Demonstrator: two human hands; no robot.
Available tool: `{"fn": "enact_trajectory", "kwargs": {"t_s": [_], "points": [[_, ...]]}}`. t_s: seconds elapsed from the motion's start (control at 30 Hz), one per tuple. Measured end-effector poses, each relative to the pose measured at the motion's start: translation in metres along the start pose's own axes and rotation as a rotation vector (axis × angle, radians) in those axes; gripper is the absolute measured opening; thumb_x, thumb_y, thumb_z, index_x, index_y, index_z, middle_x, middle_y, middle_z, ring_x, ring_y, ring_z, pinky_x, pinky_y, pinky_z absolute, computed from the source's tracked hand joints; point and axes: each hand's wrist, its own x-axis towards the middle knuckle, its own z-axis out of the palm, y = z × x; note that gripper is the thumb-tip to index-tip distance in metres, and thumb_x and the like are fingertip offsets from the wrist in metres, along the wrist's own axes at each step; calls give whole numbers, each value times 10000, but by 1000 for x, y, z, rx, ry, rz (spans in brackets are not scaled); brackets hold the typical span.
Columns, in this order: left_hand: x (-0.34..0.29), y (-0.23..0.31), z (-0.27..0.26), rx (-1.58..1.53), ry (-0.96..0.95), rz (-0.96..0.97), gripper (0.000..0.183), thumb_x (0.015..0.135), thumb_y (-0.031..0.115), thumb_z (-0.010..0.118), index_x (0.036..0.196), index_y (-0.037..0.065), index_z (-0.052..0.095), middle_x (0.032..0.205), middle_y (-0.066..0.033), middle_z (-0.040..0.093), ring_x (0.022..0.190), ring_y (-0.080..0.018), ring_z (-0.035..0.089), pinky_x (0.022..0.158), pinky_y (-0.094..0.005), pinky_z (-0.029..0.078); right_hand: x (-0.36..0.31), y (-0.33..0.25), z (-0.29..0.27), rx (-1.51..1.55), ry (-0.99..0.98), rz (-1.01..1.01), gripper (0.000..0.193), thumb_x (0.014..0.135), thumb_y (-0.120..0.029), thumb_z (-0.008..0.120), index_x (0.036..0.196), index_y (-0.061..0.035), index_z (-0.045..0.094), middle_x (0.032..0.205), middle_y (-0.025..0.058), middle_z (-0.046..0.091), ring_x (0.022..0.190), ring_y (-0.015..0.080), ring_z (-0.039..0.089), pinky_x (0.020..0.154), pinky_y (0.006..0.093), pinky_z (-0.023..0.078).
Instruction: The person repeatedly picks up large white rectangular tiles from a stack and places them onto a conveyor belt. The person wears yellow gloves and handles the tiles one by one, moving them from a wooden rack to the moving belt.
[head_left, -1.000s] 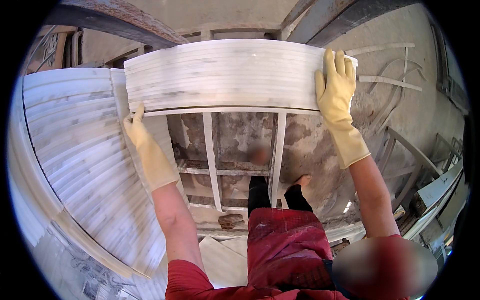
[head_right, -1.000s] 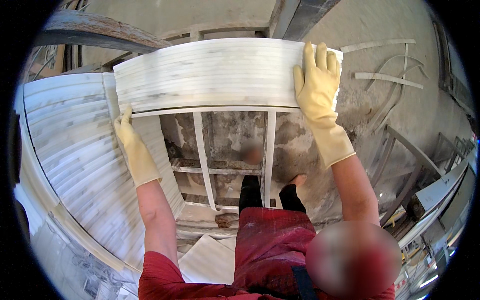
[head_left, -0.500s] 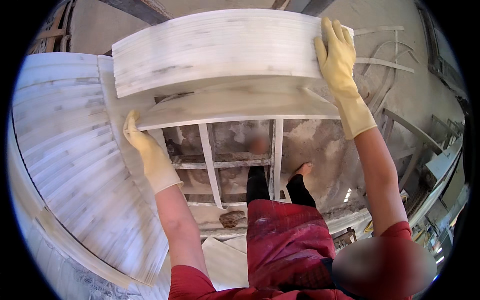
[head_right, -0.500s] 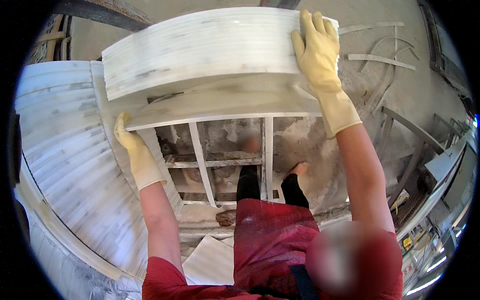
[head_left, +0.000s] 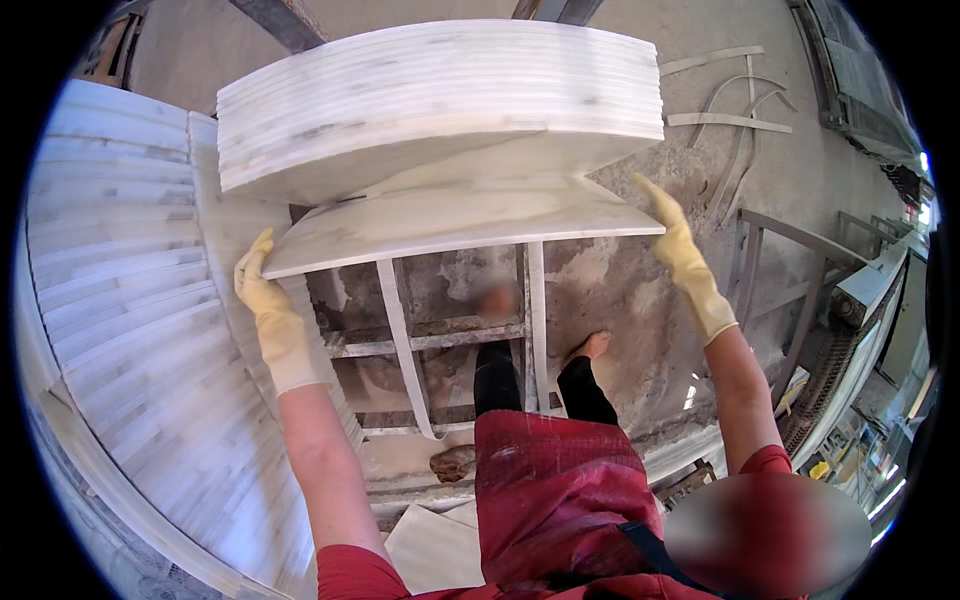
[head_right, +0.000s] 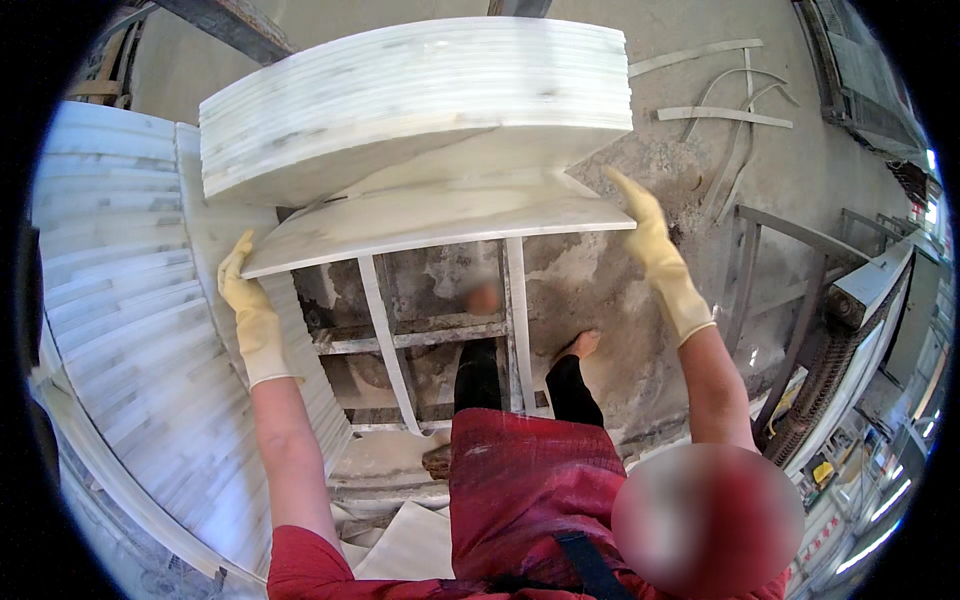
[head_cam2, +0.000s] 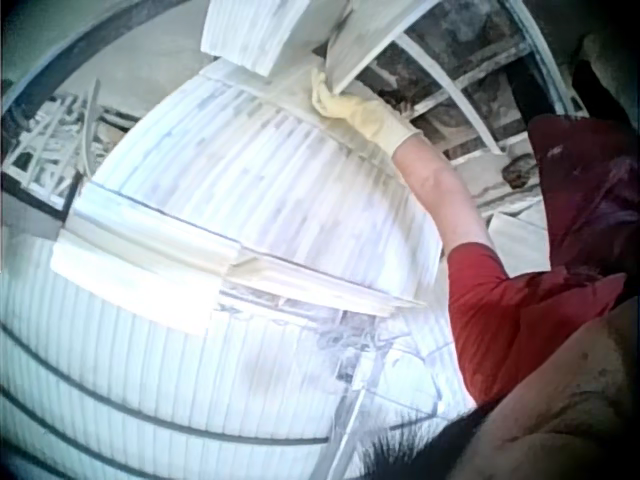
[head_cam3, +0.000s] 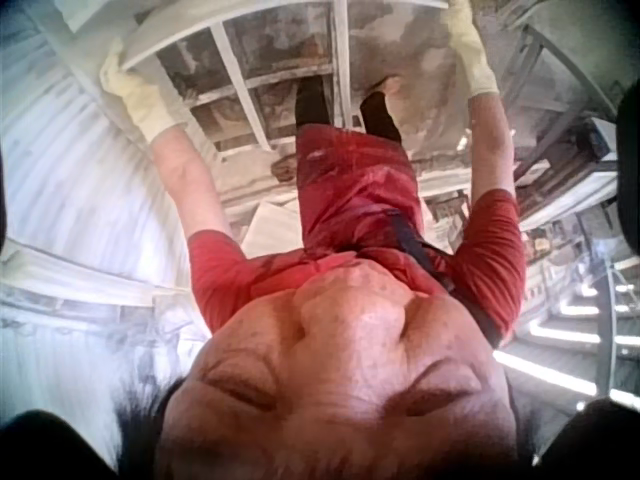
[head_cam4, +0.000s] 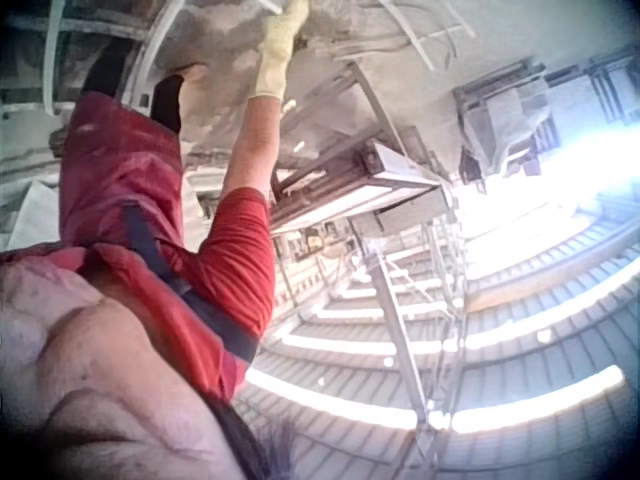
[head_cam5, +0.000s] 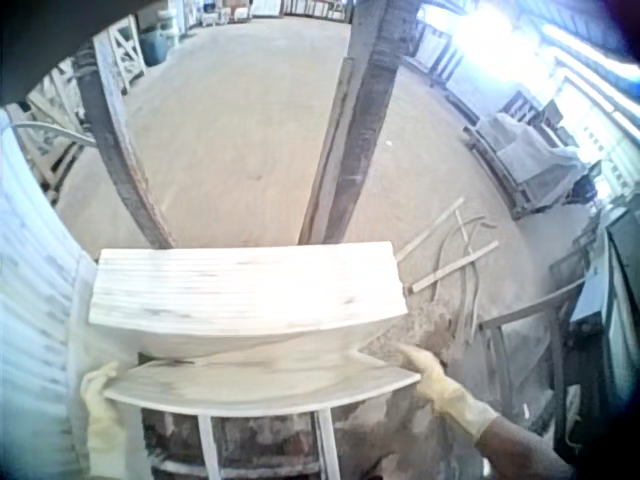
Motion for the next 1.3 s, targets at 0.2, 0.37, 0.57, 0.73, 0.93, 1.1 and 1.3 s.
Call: {"fn": "enact_trajectory", "kwargs": {"t_s": [0.2, 0.37, 0.57, 0.73, 0.93, 1.1, 1.3], "points": [[-18, 20, 12, 58, 113, -177, 103, 680, -46, 620, 775, -56, 659, 1083, -239, 706, 1164, -324, 607, 1105, -410, 401, -23, 15, 37, 565, 81, 72, 215, 911, -40, 606, 1087, -58, 728, 1235, 127, 681, 1289, 235, 548, 1109, 349, 397], [-73, -5, -39, 62, 75, -180, 142, 595, -20, 620, 729, -53, 654, 1005, -227, 706, 1103, -337, 622, 1059, -429, 422, -97, 32, 19, 662, 193, 172, 194, 903, -212, 656, 919, -43, 750, 1136, 159, 715, 1216, 267, 601, 1068, 390, 430], [-188, -33, -51, 44, 7, -329, 110, 528, 54, 606, 586, -39, 617, 718, -218, 671, 761, -352, 660, 858, -433, 501, -231, 71, -41, 587, 323, 320, 266, 934, -263, 646, 794, -44, 705, 959, 161, 737, 1088, 285, 663, 1055, 425, 449], [-285, -33, -17, 127, 25, -427, 78, 523, 33, 571, 552, -38, 583, 688, -246, 666, 698, -357, 668, 780, -443, 542, -363, 97, -103, 531, 445, 307, 299, 954, -246, 615, 748, -36, 666, 849, 145, 733, 939, 281, 703, 1084, 457, 439], [-363, 12, 74, 183, -134, -451, 53, 514, -48, 559, 555, -15, 549, 711, -266, 676, 677, -360, 670, 774, -435, 557, -507, 111, -172, 543, 661, 434, 272, 929, -186, 599, 716, -28, 660, 793, 159, 723, 874, 279, 701, 967, 438, 511], [-429, 77, 183, 244, -289, -385, 76, 525, -46, 564, 573, 10, 542, 663, -224, 661, 745, -341, 671, 997, -424, 447, -590, 96, -227, 616, 880, 453, 321, 934, -267, 616, 721, -30, 658, 788, 164, 720, 904, 291, 693, 1040, 456, 463], [-511, 113, 315, 255, -650, -252, 111, 496, -25, 549, 600, 15, 538, 624, -192, 639, 752, -316, 665, 1125, -430, 374, -677, 103, -285, 763, 1208, 556, 339, 963, -263, 586, 707, -47, 641, 737, 175, 717, 833, 294, 703, 1056, 440, 462]]}}
